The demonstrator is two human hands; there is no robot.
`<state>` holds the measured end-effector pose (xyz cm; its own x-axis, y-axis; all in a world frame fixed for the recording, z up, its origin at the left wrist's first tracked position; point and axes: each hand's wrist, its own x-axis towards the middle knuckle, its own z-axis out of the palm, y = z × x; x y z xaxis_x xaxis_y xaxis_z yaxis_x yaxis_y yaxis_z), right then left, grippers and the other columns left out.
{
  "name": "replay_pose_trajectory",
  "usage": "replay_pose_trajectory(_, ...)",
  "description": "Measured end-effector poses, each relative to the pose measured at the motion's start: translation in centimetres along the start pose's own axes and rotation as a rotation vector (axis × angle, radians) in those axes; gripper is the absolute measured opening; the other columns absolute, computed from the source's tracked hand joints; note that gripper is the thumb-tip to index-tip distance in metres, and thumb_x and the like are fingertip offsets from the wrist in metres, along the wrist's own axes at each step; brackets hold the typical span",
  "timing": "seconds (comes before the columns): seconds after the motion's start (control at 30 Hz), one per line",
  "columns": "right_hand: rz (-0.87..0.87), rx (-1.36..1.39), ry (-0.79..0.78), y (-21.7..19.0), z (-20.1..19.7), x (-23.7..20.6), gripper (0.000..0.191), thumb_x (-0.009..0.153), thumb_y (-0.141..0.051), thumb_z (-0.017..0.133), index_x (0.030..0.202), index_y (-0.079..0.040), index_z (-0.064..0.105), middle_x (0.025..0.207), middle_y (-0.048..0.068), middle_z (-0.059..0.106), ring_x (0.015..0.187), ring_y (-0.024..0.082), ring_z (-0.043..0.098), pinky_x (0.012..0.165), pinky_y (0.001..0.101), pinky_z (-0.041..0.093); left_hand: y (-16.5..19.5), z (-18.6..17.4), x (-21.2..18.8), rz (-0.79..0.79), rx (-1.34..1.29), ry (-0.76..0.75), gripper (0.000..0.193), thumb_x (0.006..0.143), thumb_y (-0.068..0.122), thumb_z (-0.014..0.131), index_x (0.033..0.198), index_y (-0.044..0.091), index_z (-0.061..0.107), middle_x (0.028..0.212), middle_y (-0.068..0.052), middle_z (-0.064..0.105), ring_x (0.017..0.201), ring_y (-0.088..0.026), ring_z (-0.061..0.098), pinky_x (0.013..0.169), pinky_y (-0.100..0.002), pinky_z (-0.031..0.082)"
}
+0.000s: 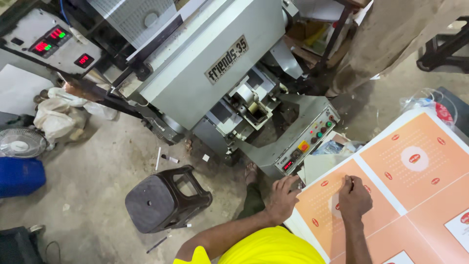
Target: The person feeds large printed sheets into a laminating machine one at a time. They align the sheets on the input tray and push them through the rollers, then collect the finished sheets on the output side.
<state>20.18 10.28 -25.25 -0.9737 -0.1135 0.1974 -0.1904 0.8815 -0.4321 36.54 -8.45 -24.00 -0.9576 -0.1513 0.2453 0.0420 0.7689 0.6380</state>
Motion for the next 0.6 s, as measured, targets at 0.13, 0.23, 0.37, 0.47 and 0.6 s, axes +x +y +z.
replay_pose_trajectory(0.13, 0.01, -0.007, -0.04, 0.0, -0.1, 0.2, 0.02, 0.109, -0.034, 0.066, 0.106, -0.016, 0.073, 0.077, 0.01, 0.07, 0.07, 0.034, 0.067, 0.063, 0.0468, 0.051, 0.5, -1.2, 0.0, 0.125, 0.193, -0.043, 0.042, 0.082, 0.015, 0.077, 0.121, 0.0, 0.07, 0.153, -0.018, 0.048, 0.143, -0.036, 0.04, 0.115, -0.053, 0.031)
replay_pose_trajectory(0.23, 0.005, 0.034, -0.001, 0.1, 0.3, 0.2, 0.02, 0.108, -0.034, 0.065, 0.106, -0.015, 0.073, 0.078, 0.009, 0.07, 0.071, 0.033, 0.068, 0.065, 0.0458, 0.051, 0.1, -1.3, -0.2, 0.159, 0.134, -0.007, 0.037, 0.084, 0.014, 0.077, 0.118, 0.002, 0.072, 0.152, -0.015, 0.052, 0.144, -0.034, 0.041, 0.116, -0.052, 0.032)
replay_pose_trajectory(0.37, 0.021, 0.087, -0.048, 0.8, 0.5, 0.4, 0.02, 0.108, -0.031, 0.067, 0.106, -0.012, 0.073, 0.079, 0.01, 0.07, 0.071, 0.031, 0.068, 0.068, 0.0444, 0.053, -0.3, -1.8, 0.7, -0.062, -0.22, 0.037, 0.016, 0.082, 0.009, 0.077, 0.096, 0.003, 0.071, 0.135, -0.015, 0.063, 0.134, -0.038, 0.049, 0.11, -0.053, 0.038)
replay_pose_trajectory(0.47, -0.055, 0.211, 0.054, 0.4, 0.1, 2.9, 0.021, 0.111, -0.028, 0.066, 0.11, -0.008, 0.072, 0.092, 0.011, 0.072, 0.078, 0.029, 0.07, 0.077, 0.0435, 0.056, -0.2, -4.2, 4.0, -0.118, -0.386, -0.016, 0.011, 0.091, 0.007, 0.072, 0.1, 0.002, 0.067, 0.126, -0.015, 0.067, 0.123, -0.036, 0.061, 0.102, -0.047, 0.05)
replay_pose_trajectory(0.6, -0.477, -0.02, 0.265, -1.6, -1.4, 11.9, 0.038, 0.118, -0.028, 0.06, 0.134, 0.006, 0.055, 0.138, 0.031, 0.062, 0.128, 0.052, 0.056, 0.113, 0.0556, 0.048, 0.8, -9.4, 10.1, -0.059, -0.474, 0.01, 0.024, 0.102, 0.005, 0.062, 0.125, 0.0, 0.062, 0.122, -0.018, 0.067, 0.109, -0.037, 0.068, 0.094, -0.043, 0.056)
